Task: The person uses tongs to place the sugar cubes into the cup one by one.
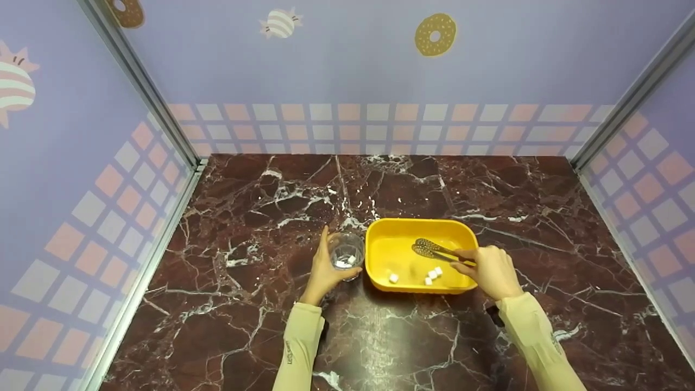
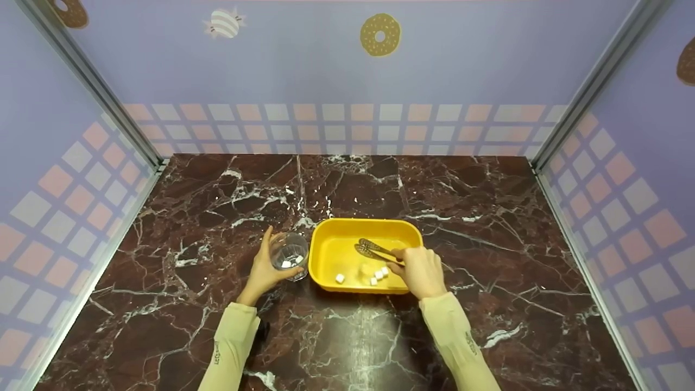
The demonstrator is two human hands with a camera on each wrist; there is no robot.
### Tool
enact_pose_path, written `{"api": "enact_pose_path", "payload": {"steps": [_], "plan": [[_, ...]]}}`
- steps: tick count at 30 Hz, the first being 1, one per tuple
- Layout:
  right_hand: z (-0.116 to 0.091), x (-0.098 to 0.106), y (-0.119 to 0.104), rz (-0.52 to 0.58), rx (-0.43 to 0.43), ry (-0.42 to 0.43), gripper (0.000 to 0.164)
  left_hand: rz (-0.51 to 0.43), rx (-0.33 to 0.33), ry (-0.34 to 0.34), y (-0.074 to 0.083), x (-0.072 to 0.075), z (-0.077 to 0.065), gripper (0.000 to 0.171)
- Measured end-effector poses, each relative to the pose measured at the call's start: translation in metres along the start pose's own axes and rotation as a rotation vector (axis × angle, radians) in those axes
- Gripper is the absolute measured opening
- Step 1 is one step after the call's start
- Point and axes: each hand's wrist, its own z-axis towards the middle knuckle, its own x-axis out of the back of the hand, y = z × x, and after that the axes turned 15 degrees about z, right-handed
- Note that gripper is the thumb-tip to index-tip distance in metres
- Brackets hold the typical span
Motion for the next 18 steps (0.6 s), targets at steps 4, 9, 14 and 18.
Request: {"api": "enact_pose_path", "payload": {"steps": [4,9,14,18], "plan": [[0.001,0.001,-0.002,0.005,0.008,0.013,0.025,0.006,0.005,-0.008,0.0,0.001,0.0,0.117],[0.002,0.001,-0.007,0.006,0.026,0.033,0.024,0.036,0.015,-0.012,-0.001,0.001,0.001,0.117],[0.005,0.002,-0.013,0.004,0.029,0.046,0.025,0.041,0.008,-0.006,-0.001,0.0,0.0,0.117],[0.007,0.002,-0.017,0.009,0.026,0.046,0.025,0.029,0.0,-0.004,-0.001,0.0,0.0,0.116]]}}
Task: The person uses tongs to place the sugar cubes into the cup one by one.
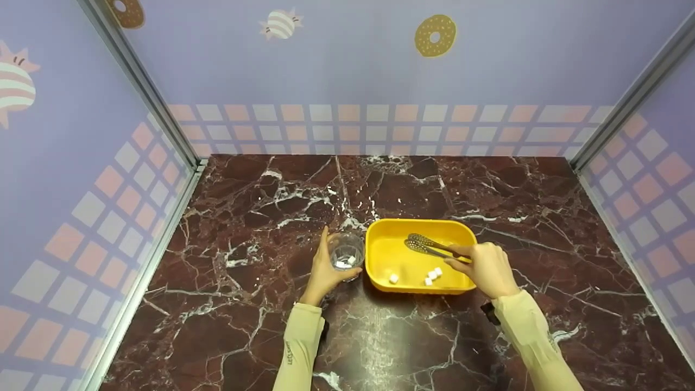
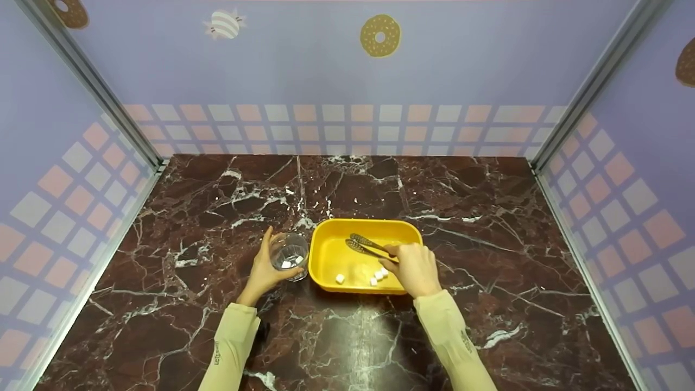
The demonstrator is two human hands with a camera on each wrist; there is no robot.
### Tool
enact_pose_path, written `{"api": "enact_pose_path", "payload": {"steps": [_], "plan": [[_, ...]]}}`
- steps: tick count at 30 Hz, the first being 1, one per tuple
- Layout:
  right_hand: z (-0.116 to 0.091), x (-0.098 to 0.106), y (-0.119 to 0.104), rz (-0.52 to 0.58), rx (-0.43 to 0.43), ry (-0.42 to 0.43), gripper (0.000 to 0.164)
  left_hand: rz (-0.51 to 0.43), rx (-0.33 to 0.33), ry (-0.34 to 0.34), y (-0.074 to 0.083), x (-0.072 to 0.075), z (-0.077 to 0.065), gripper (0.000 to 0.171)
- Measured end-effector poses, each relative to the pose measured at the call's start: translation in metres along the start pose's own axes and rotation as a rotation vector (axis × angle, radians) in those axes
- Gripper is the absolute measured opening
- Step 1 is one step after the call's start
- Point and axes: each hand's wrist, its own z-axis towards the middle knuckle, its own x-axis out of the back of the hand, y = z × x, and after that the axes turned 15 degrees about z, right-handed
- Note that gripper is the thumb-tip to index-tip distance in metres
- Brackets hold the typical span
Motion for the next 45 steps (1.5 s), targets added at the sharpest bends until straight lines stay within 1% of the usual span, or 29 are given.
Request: {"api": "enact_pose_path", "payload": {"steps": [5,9,14,20,23,28,35,41,45], "plan": [[0.002,0.0,-0.003,0.014,0.012,-0.001,0.026,0.034,-0.005,0.003,0.0,0.001,0.0,0.115],[0.005,0.0,-0.007,0.03,0.03,0.005,0.026,0.051,0.01,-0.003,0.0,0.001,0.0,0.116],[0.008,-0.002,-0.013,0.045,0.035,0.001,0.026,0.039,0.011,-0.003,0.002,0.002,0.001,0.116],[0.01,-0.006,-0.021,0.056,0.06,0.028,0.025,0.007,0.001,-0.005,0.003,0.004,0.001,0.116],[0.012,-0.008,-0.026,0.066,0.074,0.033,0.025,0.007,0.01,-0.008,0.002,0.004,0.002,0.116],[0.014,-0.013,-0.034,0.089,0.101,0.039,0.025,0.015,0.016,-0.008,0.002,0.003,0.002,0.116],[0.018,-0.022,-0.044,0.143,0.151,0.042,0.025,0.003,-0.003,0.012,0.0,0.002,0.001,0.117],[0.019,-0.032,-0.05,0.163,0.15,0.055,0.023,0.024,-0.004,0.004,-0.001,0.001,0.0,0.117],[0.021,-0.039,-0.053,0.167,0.136,0.043,0.024,0.021,-0.016,0.011,-0.001,0.001,0.0,0.116]]}}
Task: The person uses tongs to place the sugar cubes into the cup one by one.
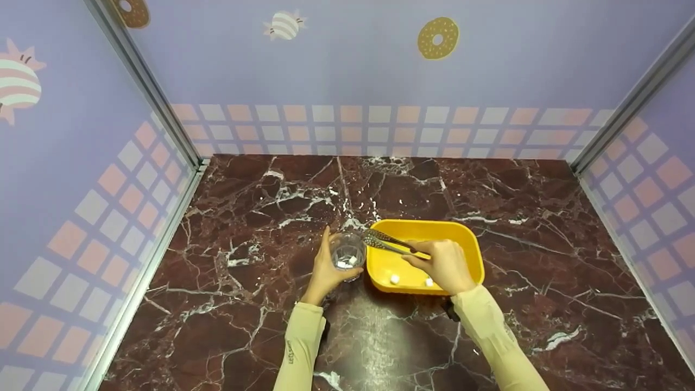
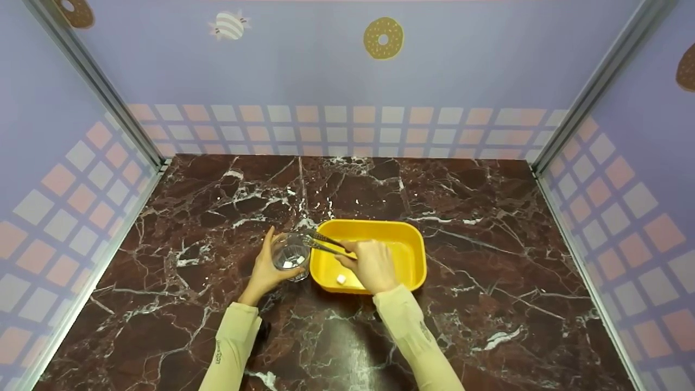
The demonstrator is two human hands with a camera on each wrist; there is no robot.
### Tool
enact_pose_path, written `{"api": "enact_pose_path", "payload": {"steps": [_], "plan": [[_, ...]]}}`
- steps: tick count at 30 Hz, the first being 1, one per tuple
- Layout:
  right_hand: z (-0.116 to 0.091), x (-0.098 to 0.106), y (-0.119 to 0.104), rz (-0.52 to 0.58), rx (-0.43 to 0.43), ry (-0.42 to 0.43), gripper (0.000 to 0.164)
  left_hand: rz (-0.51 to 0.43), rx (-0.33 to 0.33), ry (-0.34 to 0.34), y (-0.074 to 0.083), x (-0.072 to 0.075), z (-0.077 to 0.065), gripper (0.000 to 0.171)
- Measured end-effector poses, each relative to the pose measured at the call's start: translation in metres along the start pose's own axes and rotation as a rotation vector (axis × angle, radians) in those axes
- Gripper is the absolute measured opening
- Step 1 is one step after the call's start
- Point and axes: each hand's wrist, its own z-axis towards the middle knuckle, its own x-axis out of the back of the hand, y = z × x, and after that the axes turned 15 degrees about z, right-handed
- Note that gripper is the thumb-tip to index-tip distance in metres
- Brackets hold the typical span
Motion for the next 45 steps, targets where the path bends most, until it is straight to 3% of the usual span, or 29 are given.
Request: {"api": "enact_pose_path", "payload": {"steps": [11,17,21,45], "plan": [[0.007,-0.019,-0.005,0.002,-0.013,-0.074,0.022,-0.027,0.016,-0.019,0.003,0.001,-0.001,0.116],[0.009,-0.026,-0.004,0.01,-0.017,-0.089,0.023,-0.084,0.008,-0.022,0.026,0.013,-0.003,0.113],[0.011,-0.029,-0.003,0.015,-0.026,-0.097,0.023,-0.074,-0.008,-0.017,0.035,0.018,-0.004,0.11],[0.013,-0.033,-0.001,-0.005,-0.002,-0.128,0.023,-0.092,-0.013,-0.021,0.036,0.019,-0.005,0.109]]}}
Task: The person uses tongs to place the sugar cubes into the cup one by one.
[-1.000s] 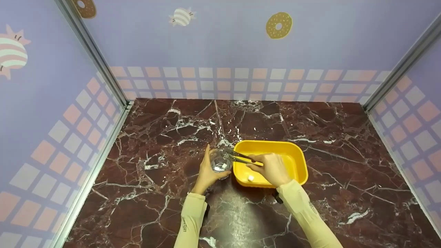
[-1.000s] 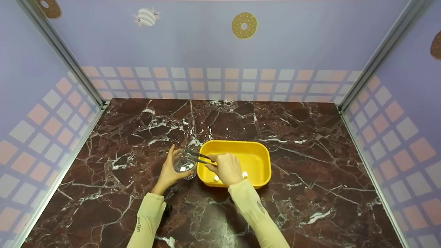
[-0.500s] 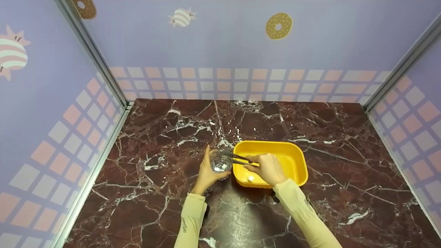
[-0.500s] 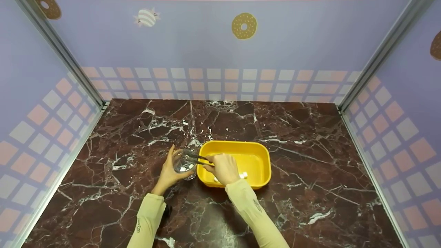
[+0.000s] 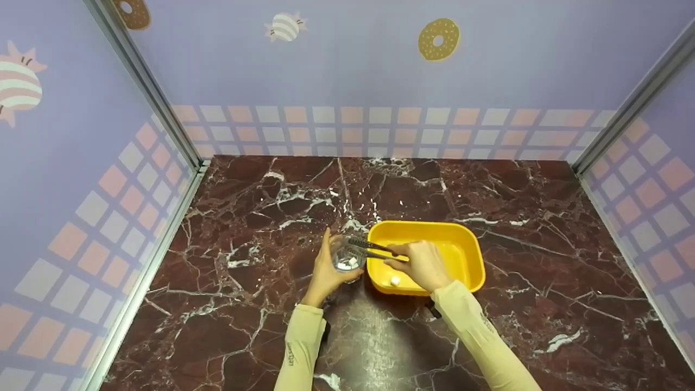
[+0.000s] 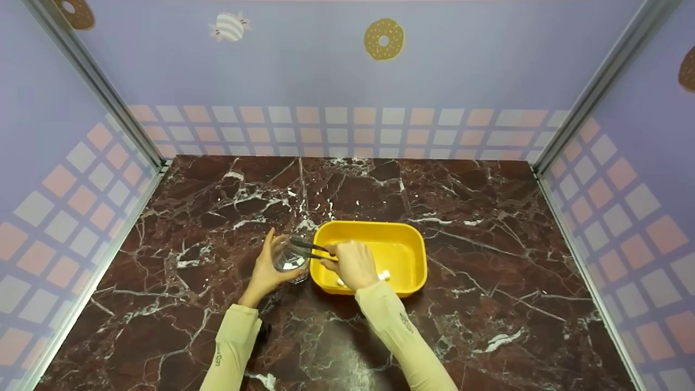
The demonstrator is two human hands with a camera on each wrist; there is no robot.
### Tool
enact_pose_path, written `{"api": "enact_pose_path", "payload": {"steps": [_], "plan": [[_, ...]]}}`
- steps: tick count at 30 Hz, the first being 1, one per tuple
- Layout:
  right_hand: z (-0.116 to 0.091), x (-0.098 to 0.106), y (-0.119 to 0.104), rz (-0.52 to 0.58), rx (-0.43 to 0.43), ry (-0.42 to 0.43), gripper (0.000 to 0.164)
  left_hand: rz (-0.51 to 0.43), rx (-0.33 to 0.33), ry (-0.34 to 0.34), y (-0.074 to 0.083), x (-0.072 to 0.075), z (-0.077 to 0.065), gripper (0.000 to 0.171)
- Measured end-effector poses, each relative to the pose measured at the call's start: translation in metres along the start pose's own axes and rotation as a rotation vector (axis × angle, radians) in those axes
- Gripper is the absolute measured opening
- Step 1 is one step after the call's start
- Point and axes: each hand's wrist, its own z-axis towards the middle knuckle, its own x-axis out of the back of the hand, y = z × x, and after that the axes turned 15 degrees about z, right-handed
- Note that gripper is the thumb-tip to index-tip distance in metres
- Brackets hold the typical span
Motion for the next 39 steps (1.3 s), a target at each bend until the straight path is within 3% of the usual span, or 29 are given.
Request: {"api": "enact_pose_path", "payload": {"steps": [21,32,39], "plan": [[-0.011,0.025,0.007,-0.013,-0.054,0.063,0.025,0.02,0.015,0.013,-0.002,-0.001,0.001,0.11],[-0.021,0.037,0.016,0.009,-0.016,0.095,0.027,0.054,0.046,0.009,-0.002,-0.003,0.002,0.109],[-0.029,0.044,0.023,-0.019,-0.026,0.101,0.029,0.045,0.018,0.02,-0.002,-0.002,0.001,0.109]]}}
